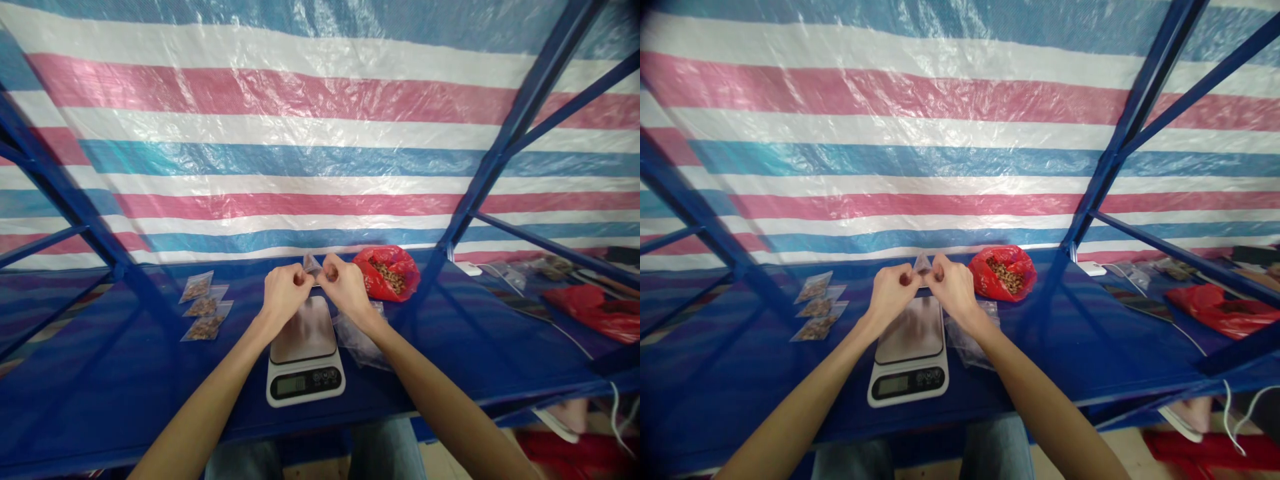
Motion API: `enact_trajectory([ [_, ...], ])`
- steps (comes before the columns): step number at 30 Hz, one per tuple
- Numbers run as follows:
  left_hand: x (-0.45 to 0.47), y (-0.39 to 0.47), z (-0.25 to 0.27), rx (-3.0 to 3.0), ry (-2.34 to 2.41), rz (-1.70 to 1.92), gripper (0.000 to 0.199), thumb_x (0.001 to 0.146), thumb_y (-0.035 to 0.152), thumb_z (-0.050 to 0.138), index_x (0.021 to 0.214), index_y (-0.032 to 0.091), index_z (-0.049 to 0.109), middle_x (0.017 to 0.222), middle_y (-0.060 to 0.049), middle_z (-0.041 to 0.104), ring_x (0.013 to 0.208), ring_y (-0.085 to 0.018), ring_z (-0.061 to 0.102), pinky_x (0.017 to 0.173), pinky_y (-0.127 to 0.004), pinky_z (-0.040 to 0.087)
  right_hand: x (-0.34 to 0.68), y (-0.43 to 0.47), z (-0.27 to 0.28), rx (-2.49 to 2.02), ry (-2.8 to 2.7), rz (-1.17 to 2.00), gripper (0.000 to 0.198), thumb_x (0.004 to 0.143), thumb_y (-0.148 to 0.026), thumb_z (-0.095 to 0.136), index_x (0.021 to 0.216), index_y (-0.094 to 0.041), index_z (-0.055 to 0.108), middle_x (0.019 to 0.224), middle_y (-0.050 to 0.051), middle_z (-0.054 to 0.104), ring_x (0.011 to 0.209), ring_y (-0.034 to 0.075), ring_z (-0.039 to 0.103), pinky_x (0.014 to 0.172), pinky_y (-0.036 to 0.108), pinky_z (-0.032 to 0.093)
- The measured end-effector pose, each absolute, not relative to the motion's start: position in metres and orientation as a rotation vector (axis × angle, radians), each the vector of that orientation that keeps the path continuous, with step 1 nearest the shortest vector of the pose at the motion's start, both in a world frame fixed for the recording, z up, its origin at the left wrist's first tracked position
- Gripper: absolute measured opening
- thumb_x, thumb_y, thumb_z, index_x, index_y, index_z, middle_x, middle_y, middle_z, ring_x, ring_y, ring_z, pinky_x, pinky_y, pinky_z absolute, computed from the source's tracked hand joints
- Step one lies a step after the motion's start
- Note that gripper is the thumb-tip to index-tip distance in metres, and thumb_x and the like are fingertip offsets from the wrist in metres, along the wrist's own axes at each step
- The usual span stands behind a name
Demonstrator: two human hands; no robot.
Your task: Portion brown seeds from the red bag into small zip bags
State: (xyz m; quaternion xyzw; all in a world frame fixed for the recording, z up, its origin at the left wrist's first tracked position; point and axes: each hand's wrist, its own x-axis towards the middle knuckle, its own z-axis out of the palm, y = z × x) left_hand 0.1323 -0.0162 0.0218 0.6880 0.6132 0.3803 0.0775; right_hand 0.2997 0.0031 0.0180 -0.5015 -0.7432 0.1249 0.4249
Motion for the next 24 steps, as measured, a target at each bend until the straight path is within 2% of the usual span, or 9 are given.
enact_trajectory([
  [2,0.129,-0.014,0.023,1.951,1.664,1.252,0.033,0.083,0.032,0.056,0.057,0.022,0.038,0.055,0.002,0.049,0.057,-0.013,0.046,0.060,-0.029,0.031,0.304,0.010,0.017,-1.041,-1.789,0.568,0.020,0.094,-0.044,0.062,0.093,-0.025,0.057,0.069,-0.003,0.056,0.064,0.018,0.055,0.062,0.028,0.040],
  [6,0.117,-0.007,0.028,1.638,1.236,1.299,0.034,0.087,0.041,0.049,0.060,0.022,0.046,0.058,-0.001,0.054,0.056,-0.014,0.053,0.056,-0.027,0.043,0.311,0.024,0.011,-0.861,-1.478,1.077,0.046,0.092,-0.055,0.068,0.126,-0.026,0.056,0.107,0.005,0.070,0.090,0.019,0.069,0.071,0.027,0.054],
  [8,0.113,-0.006,0.030,1.519,1.104,1.286,0.034,0.087,0.045,0.051,0.063,0.021,0.048,0.062,-0.002,0.057,0.058,-0.015,0.056,0.054,-0.027,0.046,0.312,0.027,0.008,-0.783,-1.371,1.444,0.051,0.090,-0.057,0.072,0.127,-0.025,0.058,0.114,0.008,0.073,0.092,0.019,0.073,0.074,0.029,0.058],
  [11,0.109,-0.004,0.030,1.431,0.999,1.232,0.038,0.087,0.050,0.055,0.064,0.020,0.051,0.063,-0.002,0.059,0.057,-0.015,0.060,0.049,-0.026,0.044,0.311,0.027,0.004,-0.632,-1.279,1.844,0.049,0.085,-0.053,0.082,0.118,-0.019,0.068,0.103,0.008,0.078,0.089,0.019,0.078,0.074,0.027,0.061],
  [15,0.104,0.000,0.025,1.440,0.901,1.198,0.041,0.085,0.045,0.060,0.056,0.020,0.046,0.048,0.002,0.048,0.041,-0.012,0.051,0.043,-0.024,0.033,0.304,0.027,-0.002,-0.563,-1.118,1.845,0.041,0.072,-0.040,0.095,0.099,-0.015,0.076,0.088,0.004,0.080,0.069,0.013,0.076,0.057,0.019,0.057],
  [17,0.101,0.002,0.024,1.442,0.899,1.213,0.040,0.083,0.040,0.060,0.054,0.021,0.041,0.045,0.003,0.044,0.038,-0.010,0.048,0.042,-0.024,0.030,0.301,0.029,-0.004,-0.580,-1.057,1.804,0.039,0.070,-0.037,0.096,0.096,-0.015,0.078,0.084,0.003,0.080,0.063,0.013,0.074,0.050,0.018,0.055],
  [21,0.092,0.006,0.027,1.453,0.932,1.277,0.044,0.087,0.042,0.058,0.056,0.023,0.034,0.047,0.006,0.039,0.038,-0.009,0.045,0.044,-0.025,0.033,0.308,0.037,-0.001,-0.628,-0.961,1.697,0.031,0.072,-0.033,0.096,0.089,-0.017,0.077,0.082,0.003,0.081,0.064,0.015,0.077,0.052,0.019,0.058],
  [24,0.076,0.008,0.026,1.494,0.992,1.325,0.045,0.091,0.047,0.056,0.059,0.023,0.034,0.050,0.006,0.039,0.040,-0.009,0.046,0.047,-0.025,0.036,0.337,0.046,0.010,-0.610,-0.930,1.531,0.036,0.066,-0.038,0.099,0.084,-0.018,0.075,0.080,0.002,0.081,0.061,0.012,0.075,0.046,0.015,0.054],
])
